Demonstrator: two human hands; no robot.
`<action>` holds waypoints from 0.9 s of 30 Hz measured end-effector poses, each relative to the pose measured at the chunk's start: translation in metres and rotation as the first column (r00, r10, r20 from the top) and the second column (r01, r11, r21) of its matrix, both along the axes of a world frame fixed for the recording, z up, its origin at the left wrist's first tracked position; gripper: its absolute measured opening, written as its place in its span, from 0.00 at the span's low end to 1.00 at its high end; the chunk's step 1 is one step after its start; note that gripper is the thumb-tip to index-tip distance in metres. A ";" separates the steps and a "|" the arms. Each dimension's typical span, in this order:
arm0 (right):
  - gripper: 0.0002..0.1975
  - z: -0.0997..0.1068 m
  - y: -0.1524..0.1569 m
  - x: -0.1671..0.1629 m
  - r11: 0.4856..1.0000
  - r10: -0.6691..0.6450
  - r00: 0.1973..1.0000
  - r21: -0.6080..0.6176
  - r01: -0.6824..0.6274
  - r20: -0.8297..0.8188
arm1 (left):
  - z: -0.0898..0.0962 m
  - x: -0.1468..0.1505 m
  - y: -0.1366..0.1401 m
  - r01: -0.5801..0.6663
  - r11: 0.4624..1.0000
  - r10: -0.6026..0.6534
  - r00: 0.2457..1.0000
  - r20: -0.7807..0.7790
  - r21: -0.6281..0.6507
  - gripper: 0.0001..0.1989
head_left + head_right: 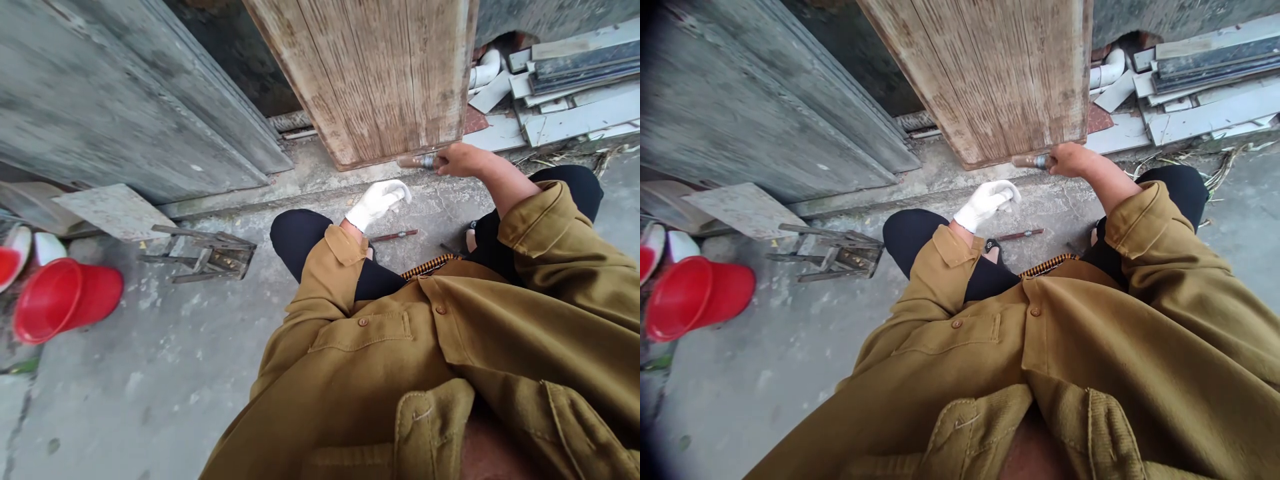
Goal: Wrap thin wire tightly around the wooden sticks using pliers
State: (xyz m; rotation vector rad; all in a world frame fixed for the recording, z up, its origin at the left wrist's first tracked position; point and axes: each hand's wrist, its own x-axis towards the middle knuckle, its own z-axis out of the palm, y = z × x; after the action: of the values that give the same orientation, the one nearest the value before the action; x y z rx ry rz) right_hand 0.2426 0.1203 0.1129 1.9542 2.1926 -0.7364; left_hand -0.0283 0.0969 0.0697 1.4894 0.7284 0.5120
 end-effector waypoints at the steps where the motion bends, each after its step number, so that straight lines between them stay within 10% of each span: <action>1: 0.04 -0.001 -0.001 -0.003 0.994 0.085 0.996 -0.077 -0.084 0.012 | 0.001 -0.002 0.002 -0.066 0.998 0.066 0.998 -0.002 0.020 0.15; 5: 0.07 -0.001 -0.009 -0.013 0.786 0.307 0.919 -0.479 -0.391 -0.247 | 0.000 -0.007 0.007 -0.220 0.971 0.222 0.975 -0.015 0.091 0.11; 8: 0.14 0.008 -0.014 -0.017 0.617 0.328 0.823 -0.554 -0.559 -0.464 | -0.005 -0.007 0.009 -0.232 0.963 0.243 0.968 -0.070 0.139 0.09; 11: 0.18 0.022 -0.016 -0.009 0.739 0.232 0.703 -0.348 -0.577 -0.673 | -0.011 -0.003 0.009 -0.246 0.956 0.265 0.958 -0.113 0.161 0.12; 13: 0.17 0.028 -0.012 0.002 0.940 0.115 0.598 -0.107 -0.323 -0.794 | -0.015 0.001 0.008 -0.192 0.975 0.204 0.973 -0.107 0.113 0.14; 15: 0.13 0.027 -0.006 0.011 1.000 -0.015 0.580 0.000 0.025 -0.815 | -0.016 0.005 0.005 -0.084 0.995 0.087 0.995 -0.058 0.050 0.14; 18: 0.05 0.016 0.001 0.010 0.963 -0.200 0.820 0.044 0.264 -0.536 | -0.014 0.006 0.000 0.077 0.997 -0.077 0.997 0.002 0.015 0.15; 21: 0.05 0.002 -0.002 -0.007 0.995 -0.093 0.992 0.020 0.095 -0.087 | -0.012 0.002 -0.002 0.137 0.990 -0.135 0.990 -0.037 0.039 0.15; 24: 0.03 -0.006 -0.010 -0.024 0.940 0.206 0.979 -0.279 -0.196 0.006 | -0.014 -0.004 0.003 0.034 0.994 -0.025 0.997 -0.078 0.108 0.15; 27: 0.03 -0.008 -0.017 -0.029 0.743 0.329 0.918 -0.540 -0.396 -0.222 | -0.020 -0.008 0.010 -0.122 0.975 0.144 0.984 -0.109 0.188 0.13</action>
State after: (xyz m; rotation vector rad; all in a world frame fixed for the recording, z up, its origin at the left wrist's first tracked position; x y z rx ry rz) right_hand 0.2136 0.1037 0.1051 1.1658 1.9811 -1.2749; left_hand -0.0362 0.1071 0.0492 1.6597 0.9019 0.6053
